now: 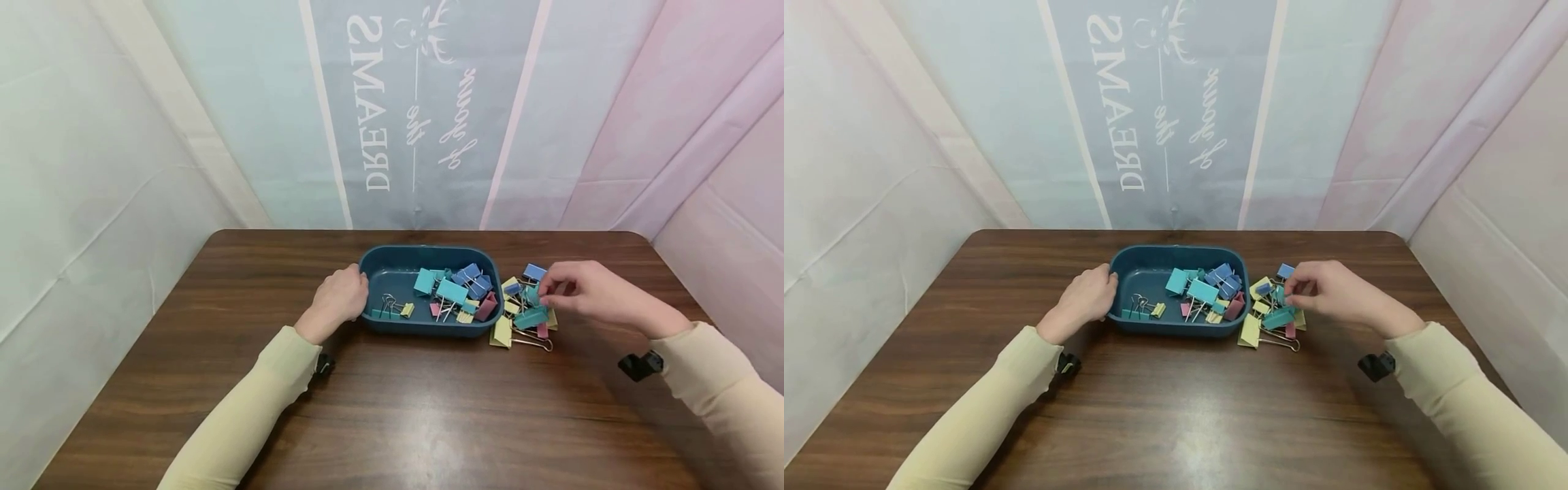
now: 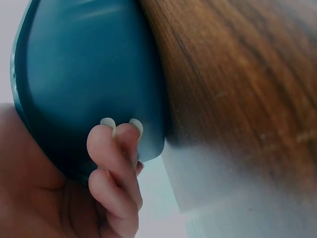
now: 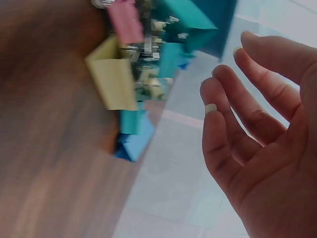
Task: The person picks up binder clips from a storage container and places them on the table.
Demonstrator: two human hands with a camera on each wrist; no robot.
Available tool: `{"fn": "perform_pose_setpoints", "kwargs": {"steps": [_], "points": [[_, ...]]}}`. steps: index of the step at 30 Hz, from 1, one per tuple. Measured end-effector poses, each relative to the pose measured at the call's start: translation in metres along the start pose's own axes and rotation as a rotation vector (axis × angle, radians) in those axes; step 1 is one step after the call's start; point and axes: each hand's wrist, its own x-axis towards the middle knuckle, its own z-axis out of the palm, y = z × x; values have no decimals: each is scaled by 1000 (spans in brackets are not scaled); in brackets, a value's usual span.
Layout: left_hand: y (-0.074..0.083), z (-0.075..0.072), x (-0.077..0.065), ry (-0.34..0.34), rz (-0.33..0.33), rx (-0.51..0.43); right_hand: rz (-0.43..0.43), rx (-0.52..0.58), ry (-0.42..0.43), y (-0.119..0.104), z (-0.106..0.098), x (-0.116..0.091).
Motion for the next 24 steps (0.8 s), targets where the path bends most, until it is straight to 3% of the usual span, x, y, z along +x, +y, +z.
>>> {"fn": "perform_pose_setpoints", "kwargs": {"steps": [12,19,24], "points": [[0,0,-1,4,-2,-28,-3,10,-18,-29,-23,60],[0,0,-3,-1,-12,-38,30,81,-22,-46,-12,98],[0,1,-5,-6,-8,-43,2,147,-20,-57,0,121]]}}
